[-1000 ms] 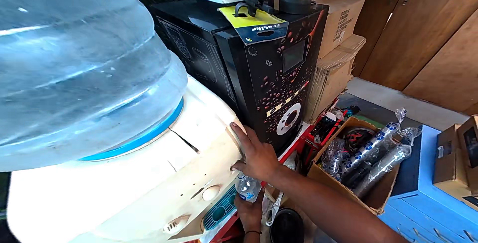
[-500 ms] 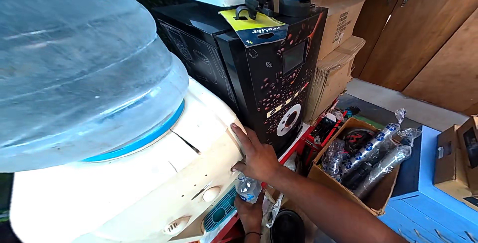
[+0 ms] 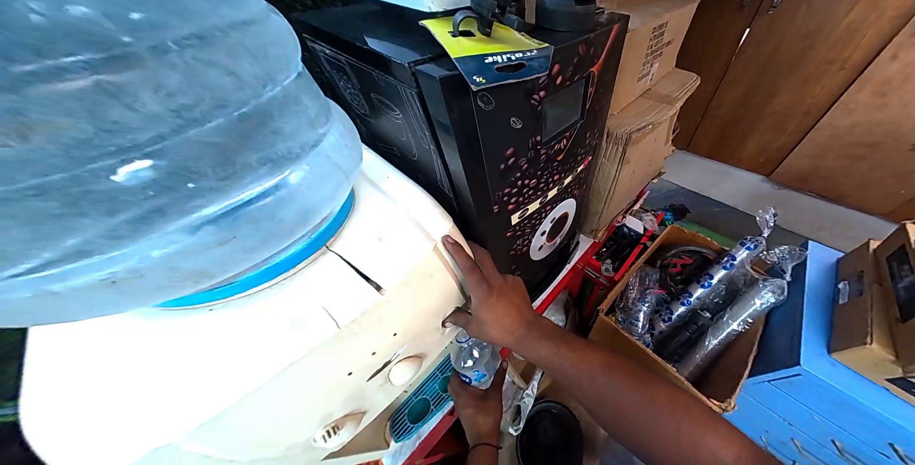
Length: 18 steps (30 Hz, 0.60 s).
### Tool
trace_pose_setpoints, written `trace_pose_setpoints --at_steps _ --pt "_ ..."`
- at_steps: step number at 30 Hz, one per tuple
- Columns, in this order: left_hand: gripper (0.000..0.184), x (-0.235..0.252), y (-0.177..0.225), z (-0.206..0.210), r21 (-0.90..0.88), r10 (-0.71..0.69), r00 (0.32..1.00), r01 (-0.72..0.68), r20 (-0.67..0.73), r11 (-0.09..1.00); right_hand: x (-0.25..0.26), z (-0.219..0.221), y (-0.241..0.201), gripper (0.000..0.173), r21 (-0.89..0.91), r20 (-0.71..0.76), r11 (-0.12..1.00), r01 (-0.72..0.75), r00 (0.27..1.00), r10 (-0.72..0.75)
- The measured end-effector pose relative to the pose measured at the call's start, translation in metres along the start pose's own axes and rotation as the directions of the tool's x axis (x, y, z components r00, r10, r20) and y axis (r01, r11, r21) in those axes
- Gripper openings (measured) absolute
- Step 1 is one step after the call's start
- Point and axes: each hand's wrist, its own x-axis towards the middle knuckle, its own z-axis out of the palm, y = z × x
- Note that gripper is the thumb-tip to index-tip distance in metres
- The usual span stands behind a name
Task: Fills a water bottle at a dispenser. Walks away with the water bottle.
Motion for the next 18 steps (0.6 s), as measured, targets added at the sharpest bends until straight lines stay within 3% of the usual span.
trace_pose_setpoints --at_steps 18 --pt "0.109 -0.0009 0.0031 -0.0012 -0.021 -0.005 1.0 0.005 0.011 1.0 -0.0001 -0.0001 0.0 0.109 -0.013 0.002 1.0 0.0 1.0 0.0"
